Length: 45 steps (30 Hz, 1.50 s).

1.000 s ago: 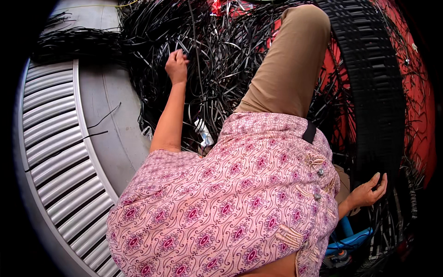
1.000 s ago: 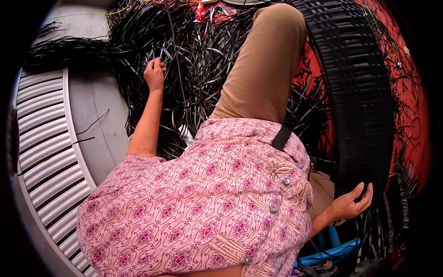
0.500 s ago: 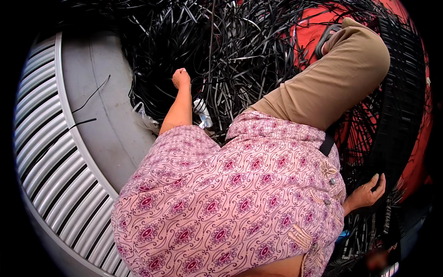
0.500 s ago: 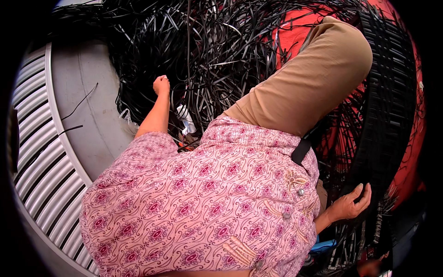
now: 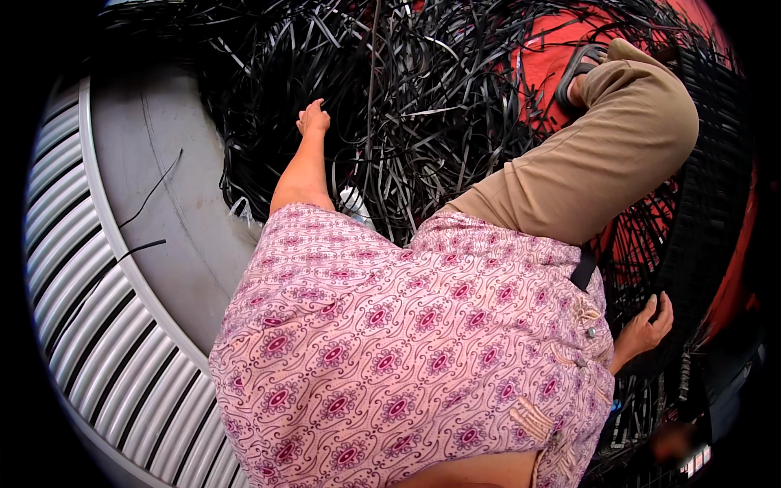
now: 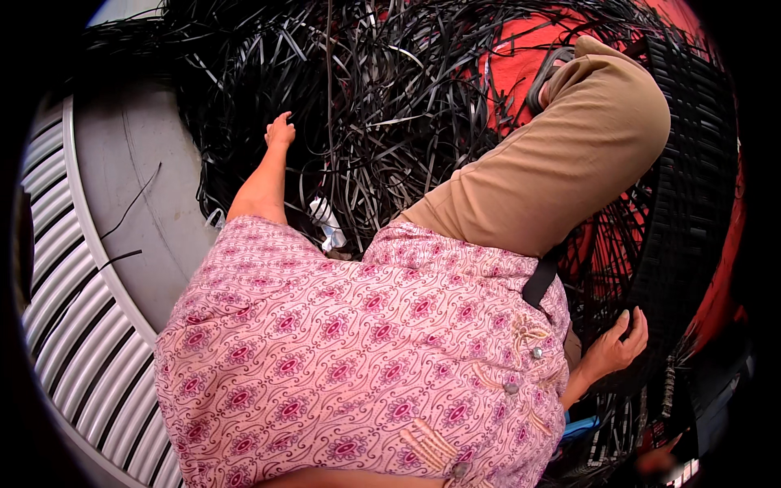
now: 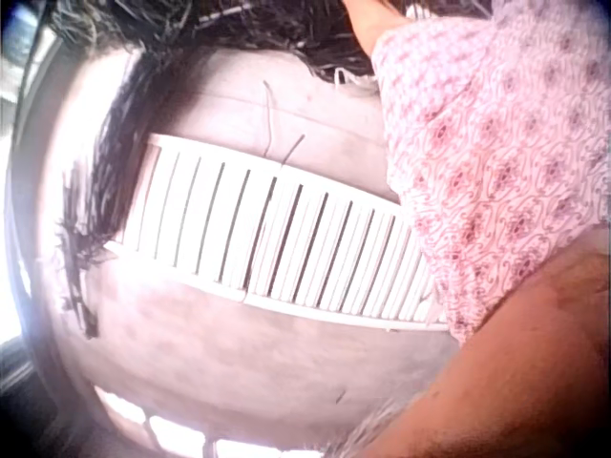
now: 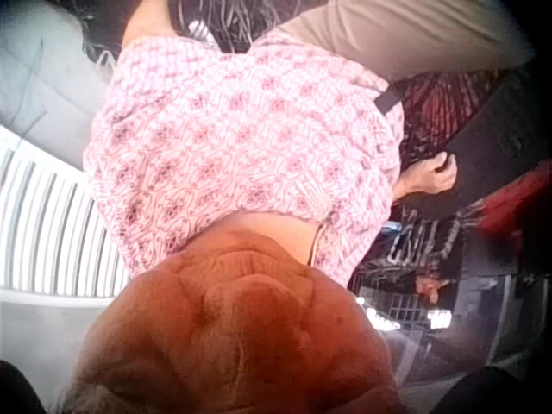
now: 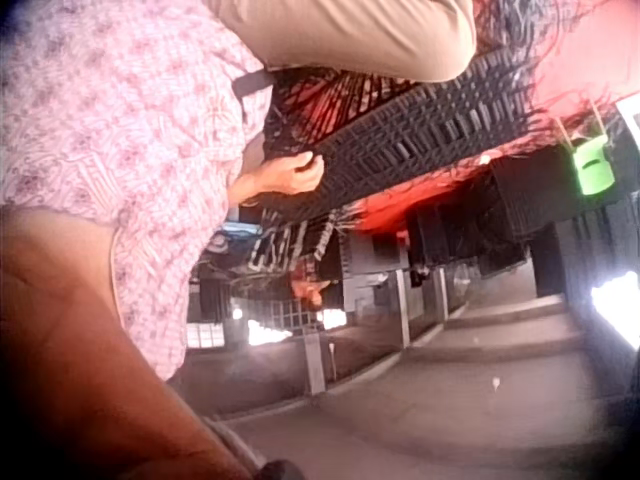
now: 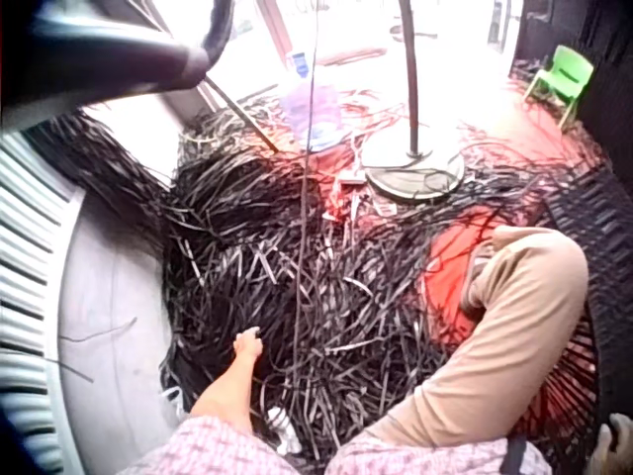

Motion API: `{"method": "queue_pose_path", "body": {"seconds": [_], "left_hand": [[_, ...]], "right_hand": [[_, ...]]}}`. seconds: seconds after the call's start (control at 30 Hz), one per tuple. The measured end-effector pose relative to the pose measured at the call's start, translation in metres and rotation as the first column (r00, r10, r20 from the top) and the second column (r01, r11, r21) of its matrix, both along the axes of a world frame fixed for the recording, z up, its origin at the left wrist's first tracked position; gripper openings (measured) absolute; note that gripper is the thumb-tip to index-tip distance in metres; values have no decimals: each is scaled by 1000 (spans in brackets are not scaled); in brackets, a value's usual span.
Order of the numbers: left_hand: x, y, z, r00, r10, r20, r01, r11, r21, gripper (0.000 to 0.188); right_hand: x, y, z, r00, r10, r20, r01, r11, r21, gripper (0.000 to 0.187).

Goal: The person sits cross-legged on the floor and weaves a black plastic strip into a large, curved basket frame. They repeatedly interlace the strip through the vertical ribs of the frame, pulling it tight and adjusting the weave pattern by hand.

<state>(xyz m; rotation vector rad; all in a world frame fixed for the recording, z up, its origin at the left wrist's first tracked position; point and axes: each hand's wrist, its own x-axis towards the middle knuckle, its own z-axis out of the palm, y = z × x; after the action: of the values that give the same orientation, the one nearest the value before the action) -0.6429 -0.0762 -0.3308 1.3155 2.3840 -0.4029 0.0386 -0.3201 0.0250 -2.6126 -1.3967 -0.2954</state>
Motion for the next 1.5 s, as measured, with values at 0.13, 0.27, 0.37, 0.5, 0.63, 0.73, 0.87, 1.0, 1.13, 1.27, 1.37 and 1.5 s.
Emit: {"method": "queue_pose_path", "body": {"seconds": [0.13,0.27,0.37,0.5,0.63,0.73,0.87,1.0,1.13,1.27,1.37,1.5], "left_hand": [[0,2,-20,995,12,-101,-23,994,-105,56],[13,-4,-22,989,28,-146,-36,998,-50,42],[28,2,0,980,-69,-188,58,996,-65,27],[21,-13,-13,996,1,-87,4,999,50,16],[-11,-18,-30,964,142,226,-212,921,327,19],[-33,-29,-43,908,94,408,-298,830,471,24],[-54,-41,-56,758,111,643,-527,685,503,24],[-50,-34,-33,558,215,802,-693,653,307,19],[-23,-35,21,486,238,841,-769,574,282,19],[61,-3,110,542,-72,837,-757,391,523,22],[206,17,238,283,-394,874,-735,496,462,11],[326,-8,334,-19,-522,852,-583,699,415,12]], "right_hand": [[10,-10,-9,998,50,34,-49,998,-36,24],[-1,-4,-5,997,47,54,-46,999,-28,19],[5,-11,-13,997,54,48,-53,998,-21,20],[5,-4,-8,994,83,65,-81,996,-32,21],[1,-10,-8,995,68,67,-66,997,-24,21],[-2,-9,-8,993,71,91,-68,997,-28,21],[3,-4,-11,993,75,95,-74,997,-21,21],[3,-8,-11,993,73,98,-72,997,-7,22],[4,-9,-11,991,89,101,-91,996,16,22],[-16,5,10,996,90,13,-91,977,194,22],[-52,30,27,866,113,-487,91,922,376,25],[-94,94,51,444,314,-839,-94,948,305,33]]}}
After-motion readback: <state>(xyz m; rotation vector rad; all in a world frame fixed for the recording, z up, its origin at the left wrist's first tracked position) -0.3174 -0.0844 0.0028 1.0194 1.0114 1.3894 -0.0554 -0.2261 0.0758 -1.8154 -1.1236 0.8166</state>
